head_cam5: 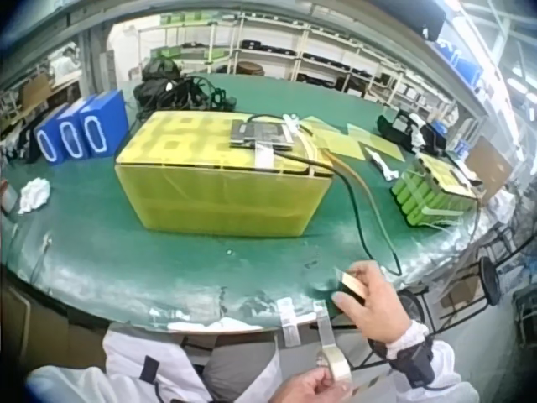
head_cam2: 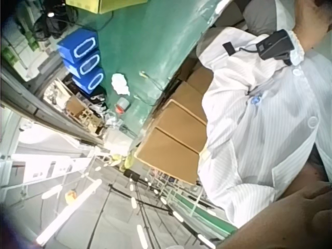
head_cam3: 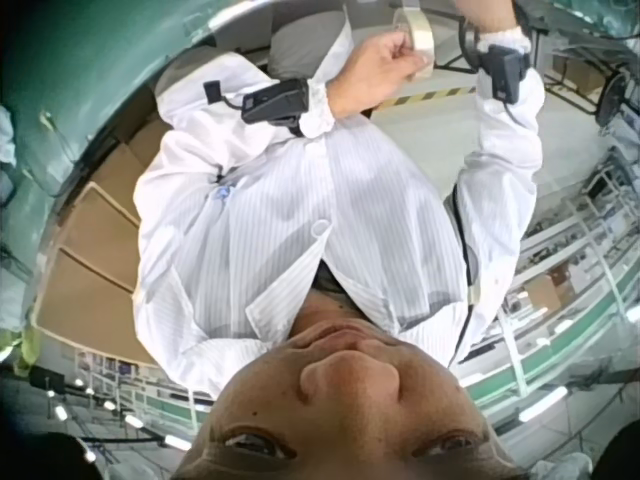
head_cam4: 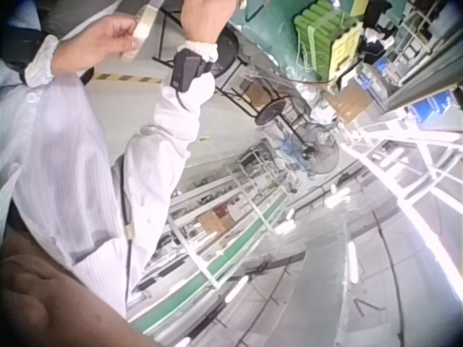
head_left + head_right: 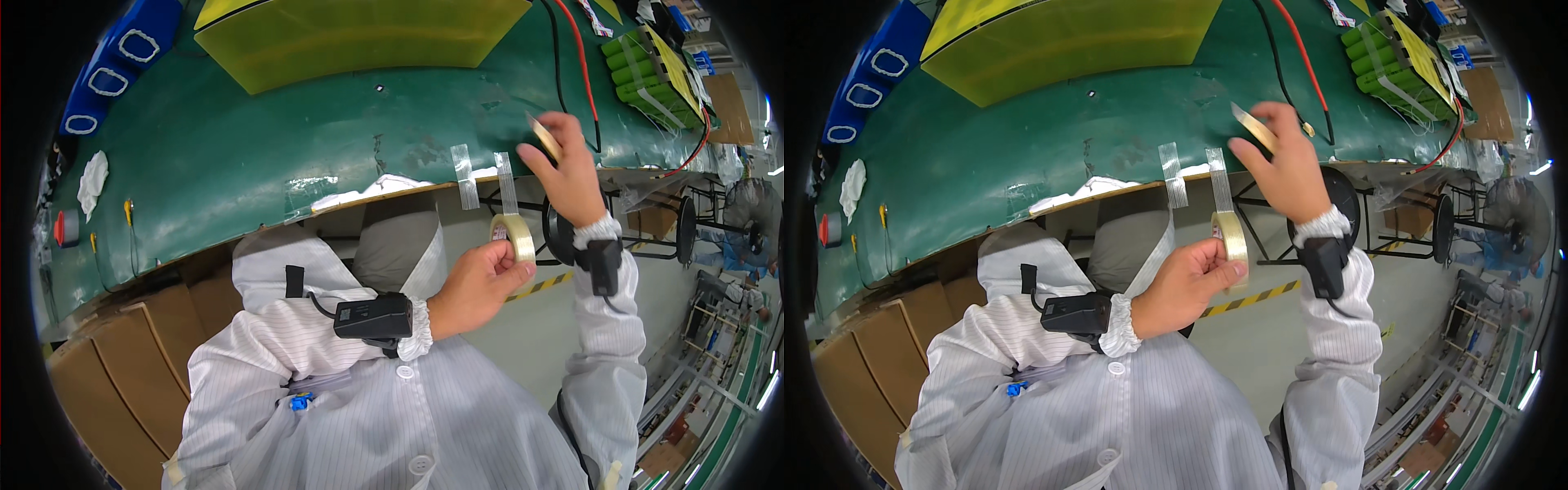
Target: The recorder is preparing adhesive strips by cutting them and applying them to the edge of a workbench, then inspecting a large yellow battery pack.
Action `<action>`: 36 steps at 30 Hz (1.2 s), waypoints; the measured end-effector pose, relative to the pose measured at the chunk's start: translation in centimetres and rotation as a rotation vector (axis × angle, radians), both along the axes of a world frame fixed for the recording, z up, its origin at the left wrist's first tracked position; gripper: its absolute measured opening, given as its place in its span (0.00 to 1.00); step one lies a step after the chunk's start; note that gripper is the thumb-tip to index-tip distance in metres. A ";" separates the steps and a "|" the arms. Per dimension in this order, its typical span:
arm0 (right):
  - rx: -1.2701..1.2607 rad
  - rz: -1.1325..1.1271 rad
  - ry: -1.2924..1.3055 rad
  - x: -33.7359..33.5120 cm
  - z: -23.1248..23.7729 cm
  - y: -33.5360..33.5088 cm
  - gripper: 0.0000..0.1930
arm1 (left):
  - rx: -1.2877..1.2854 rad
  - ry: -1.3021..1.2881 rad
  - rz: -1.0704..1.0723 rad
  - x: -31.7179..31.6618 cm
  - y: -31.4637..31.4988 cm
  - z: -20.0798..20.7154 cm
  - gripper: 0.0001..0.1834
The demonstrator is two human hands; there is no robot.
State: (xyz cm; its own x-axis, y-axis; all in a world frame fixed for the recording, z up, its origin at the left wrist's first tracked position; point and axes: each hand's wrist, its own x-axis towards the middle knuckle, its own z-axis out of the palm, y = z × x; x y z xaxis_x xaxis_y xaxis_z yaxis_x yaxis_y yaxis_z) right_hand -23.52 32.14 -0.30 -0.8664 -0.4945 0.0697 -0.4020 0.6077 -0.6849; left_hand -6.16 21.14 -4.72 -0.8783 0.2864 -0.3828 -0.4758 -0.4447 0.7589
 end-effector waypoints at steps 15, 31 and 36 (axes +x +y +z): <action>0.337 0.256 0.003 5.3 5.9 5.7 0.12 | 0.125 -0.058 0.023 1.0 1.1 -1.0 0.12; 0.319 0.494 0.411 4.1 4.3 2.3 0.13 | 0.169 -0.073 0.054 1.0 0.9 -0.8 0.15; 0.332 0.497 0.425 4.1 4.0 2.3 0.15 | 0.190 -0.091 0.043 0.8 0.8 -0.8 0.14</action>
